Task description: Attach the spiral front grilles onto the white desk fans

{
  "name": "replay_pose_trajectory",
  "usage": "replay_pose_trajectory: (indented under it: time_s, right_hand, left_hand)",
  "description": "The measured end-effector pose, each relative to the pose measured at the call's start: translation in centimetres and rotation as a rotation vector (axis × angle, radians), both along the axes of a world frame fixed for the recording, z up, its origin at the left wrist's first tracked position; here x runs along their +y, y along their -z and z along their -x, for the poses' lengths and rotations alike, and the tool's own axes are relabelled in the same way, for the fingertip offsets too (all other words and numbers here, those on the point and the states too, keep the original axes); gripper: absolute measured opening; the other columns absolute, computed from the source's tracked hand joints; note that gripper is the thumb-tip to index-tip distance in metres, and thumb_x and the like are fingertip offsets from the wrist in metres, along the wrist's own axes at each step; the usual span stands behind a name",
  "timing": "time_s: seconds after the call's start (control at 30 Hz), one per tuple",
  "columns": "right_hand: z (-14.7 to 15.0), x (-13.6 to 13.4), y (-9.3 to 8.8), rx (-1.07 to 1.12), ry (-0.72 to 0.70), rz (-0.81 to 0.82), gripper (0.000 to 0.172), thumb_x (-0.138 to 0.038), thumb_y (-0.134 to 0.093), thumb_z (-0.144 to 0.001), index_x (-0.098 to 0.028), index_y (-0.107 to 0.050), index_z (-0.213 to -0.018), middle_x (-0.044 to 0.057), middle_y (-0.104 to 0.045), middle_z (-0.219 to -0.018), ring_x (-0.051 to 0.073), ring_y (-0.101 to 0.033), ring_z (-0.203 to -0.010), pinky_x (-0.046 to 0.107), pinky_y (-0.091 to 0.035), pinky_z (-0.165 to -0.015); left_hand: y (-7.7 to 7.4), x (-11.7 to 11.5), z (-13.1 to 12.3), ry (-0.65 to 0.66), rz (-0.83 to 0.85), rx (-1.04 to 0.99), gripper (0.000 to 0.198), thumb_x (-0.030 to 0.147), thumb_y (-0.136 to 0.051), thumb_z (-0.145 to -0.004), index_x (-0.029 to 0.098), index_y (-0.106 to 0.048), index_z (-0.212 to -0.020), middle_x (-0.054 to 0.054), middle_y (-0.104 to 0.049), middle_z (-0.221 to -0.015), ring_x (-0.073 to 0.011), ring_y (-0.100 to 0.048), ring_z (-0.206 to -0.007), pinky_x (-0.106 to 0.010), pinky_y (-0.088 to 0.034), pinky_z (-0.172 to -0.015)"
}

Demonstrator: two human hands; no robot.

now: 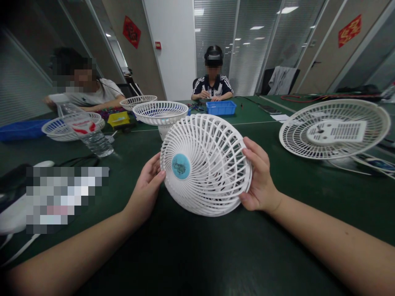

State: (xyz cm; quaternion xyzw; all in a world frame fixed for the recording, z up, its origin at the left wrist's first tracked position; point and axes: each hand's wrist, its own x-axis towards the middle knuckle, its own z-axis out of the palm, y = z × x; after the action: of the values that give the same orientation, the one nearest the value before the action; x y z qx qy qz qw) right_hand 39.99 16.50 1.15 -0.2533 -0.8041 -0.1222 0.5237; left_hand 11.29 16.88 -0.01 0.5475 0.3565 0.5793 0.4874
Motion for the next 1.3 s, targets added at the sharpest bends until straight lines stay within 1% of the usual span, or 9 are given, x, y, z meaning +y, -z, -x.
replay_pose_trajectory:
  time_s: [0.23,0.4,0.5,0.6,0.7,0.87,1.0,1.3]
  right_hand:
    - [0.19,-0.13,-0.24,-0.002,-0.008,0.01,0.078,-0.049,-0.053,-0.078,-0.027,-0.028,-0.149,0.003,-0.027,-0.15,0.027,-0.027,-0.139,0.05,-0.021,-0.117]
    - [0.2,-0.25,-0.39,-0.002,-0.033,0.023,0.078,-0.045,-0.053,-0.078,-0.026,-0.028,-0.15,0.004,-0.026,-0.151,0.025,-0.026,-0.139,0.046,-0.021,-0.118]
    - [0.08,-0.31,-0.24,-0.004,-0.031,0.033,0.081,-0.045,-0.055,-0.076,-0.025,-0.028,-0.15,0.007,-0.024,-0.152,0.029,-0.026,-0.139,0.05,-0.02,-0.117]
    - [-0.09,-0.32,-0.06,-0.002,-0.025,0.054,0.083,-0.045,-0.057,-0.075,-0.026,-0.027,-0.15,0.008,-0.023,-0.153,0.031,-0.024,-0.14,0.055,-0.019,-0.115]
    - [-0.24,-0.28,0.03,-0.007,-0.028,0.06,0.084,-0.045,-0.057,-0.075,-0.027,-0.027,-0.151,0.007,-0.024,-0.152,0.031,-0.024,-0.14,0.056,-0.019,-0.115]
    - [-0.26,-0.12,0.1,-0.012,-0.024,0.045,0.083,-0.048,-0.057,-0.075,-0.028,-0.028,-0.15,0.007,-0.027,-0.151,0.032,-0.026,-0.138,0.056,-0.02,-0.114]
    - [-0.18,-0.03,0.19,0.019,-0.043,0.062,0.08,-0.048,-0.056,-0.076,-0.03,-0.028,-0.15,0.005,-0.027,-0.151,0.031,-0.026,-0.139,0.056,-0.02,-0.114]
    - [-0.26,0.15,0.22,0.014,-0.063,0.066,0.081,-0.05,-0.058,-0.077,-0.03,-0.028,-0.15,0.005,-0.027,-0.152,0.029,-0.026,-0.139,0.053,-0.019,-0.116]
  left_hand:
    - [0.22,-0.02,0.12,-0.017,0.009,-0.006,0.056,0.033,-0.064,-0.084,0.023,-0.043,-0.135,-0.009,-0.047,-0.143,-0.0259,-0.043,-0.132,-0.041,-0.036,-0.109]
    - [0.16,-0.1,0.14,-0.005,0.065,0.041,0.057,0.037,-0.061,-0.086,0.024,-0.04,-0.137,-0.009,-0.044,-0.144,-0.0264,-0.043,-0.131,-0.041,-0.038,-0.107]
    - [0.18,-0.11,0.15,-0.02,0.057,0.064,0.057,0.039,-0.06,-0.087,0.024,-0.038,-0.138,-0.01,-0.043,-0.145,-0.0261,-0.041,-0.133,-0.041,-0.037,-0.107]
    - [0.18,-0.1,0.19,-0.033,0.055,0.06,0.057,0.04,-0.061,-0.086,0.024,-0.04,-0.136,-0.01,-0.044,-0.143,-0.0269,-0.043,-0.13,-0.041,-0.038,-0.106]
    - [0.09,-0.1,0.22,-0.038,0.06,0.051,0.056,0.04,-0.062,-0.085,0.024,-0.042,-0.134,-0.01,-0.046,-0.141,-0.0273,-0.044,-0.128,-0.042,-0.038,-0.104]
    - [-0.01,-0.03,0.28,-0.027,0.023,0.065,0.054,0.038,-0.061,-0.085,0.023,-0.041,-0.133,-0.01,-0.044,-0.142,-0.0271,-0.041,-0.131,-0.042,-0.036,-0.106]
    - [0.04,0.05,0.35,-0.023,0.017,0.083,0.054,0.037,-0.06,-0.085,0.022,-0.039,-0.133,-0.011,-0.044,-0.142,-0.0273,-0.04,-0.131,-0.043,-0.035,-0.107]
    - [0.19,0.18,0.45,-0.018,0.006,0.095,0.054,0.039,-0.06,-0.086,0.022,-0.039,-0.133,-0.011,-0.045,-0.141,-0.028,-0.04,-0.131,-0.043,-0.034,-0.107]
